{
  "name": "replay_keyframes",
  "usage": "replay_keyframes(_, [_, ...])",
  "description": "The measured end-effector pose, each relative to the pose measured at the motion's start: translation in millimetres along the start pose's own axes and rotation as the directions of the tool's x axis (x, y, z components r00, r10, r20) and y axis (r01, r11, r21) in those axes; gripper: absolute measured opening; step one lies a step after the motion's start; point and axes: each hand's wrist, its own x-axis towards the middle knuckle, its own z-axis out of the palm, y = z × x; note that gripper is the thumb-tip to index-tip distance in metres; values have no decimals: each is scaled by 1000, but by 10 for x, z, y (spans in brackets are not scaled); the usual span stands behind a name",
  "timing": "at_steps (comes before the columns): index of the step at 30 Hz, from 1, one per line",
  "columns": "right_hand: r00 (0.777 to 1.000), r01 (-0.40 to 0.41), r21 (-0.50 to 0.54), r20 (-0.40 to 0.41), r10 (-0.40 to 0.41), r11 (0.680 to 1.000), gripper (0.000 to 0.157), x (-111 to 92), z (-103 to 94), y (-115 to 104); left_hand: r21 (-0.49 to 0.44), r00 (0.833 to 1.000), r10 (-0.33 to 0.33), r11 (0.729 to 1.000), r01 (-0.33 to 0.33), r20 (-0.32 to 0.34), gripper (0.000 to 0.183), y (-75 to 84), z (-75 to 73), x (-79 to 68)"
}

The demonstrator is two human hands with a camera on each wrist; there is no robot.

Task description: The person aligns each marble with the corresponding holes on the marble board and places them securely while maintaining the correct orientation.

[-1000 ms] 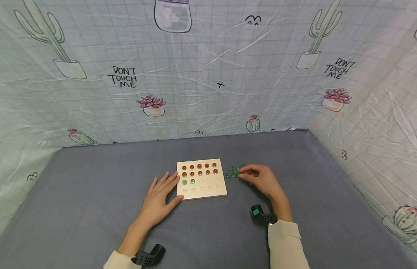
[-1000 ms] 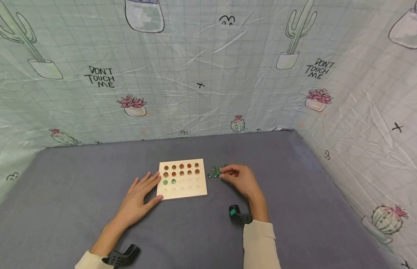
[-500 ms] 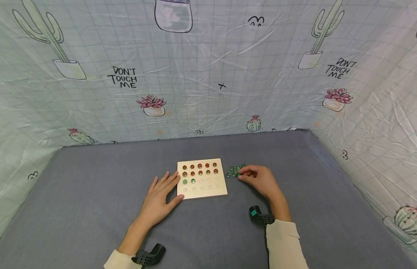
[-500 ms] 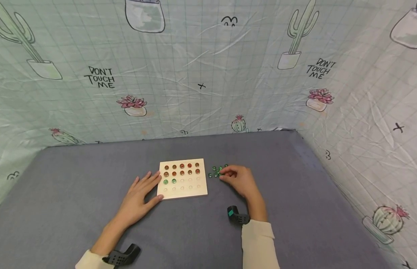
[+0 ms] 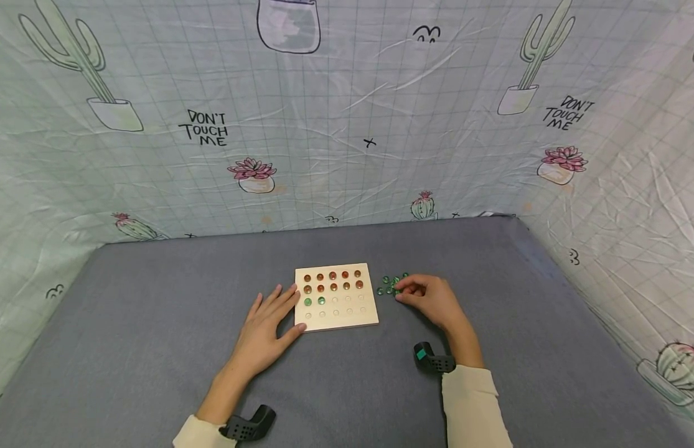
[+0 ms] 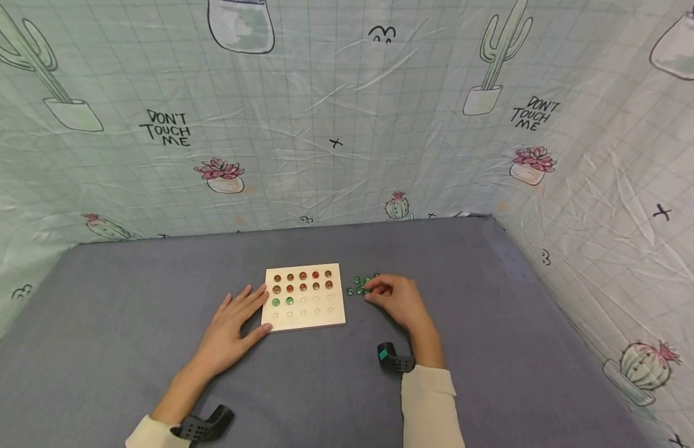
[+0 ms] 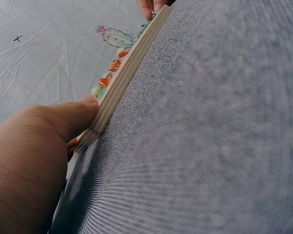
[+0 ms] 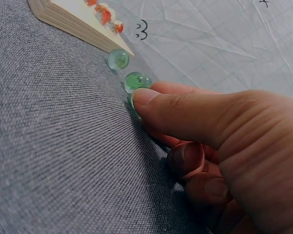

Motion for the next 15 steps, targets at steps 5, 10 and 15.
replay_keyframes(5, [999, -11, 12, 32, 10, 1000, 13, -8, -8, -6, 2, 1000, -5, 1000, 5, 2, 65, 4, 2, -9])
replay_keyframes(10, [998, -22, 24, 61, 21, 999, 13, -22, -25, -30, 3, 1000, -11, 1000, 11, 6, 65, 6, 8, -16])
replay_keyframes(15, [997, -19, 8, 75, 18, 1000, 15, -34, -34, -29, 7, 1000, -13, 1000, 13, 7, 66, 16, 16, -30])
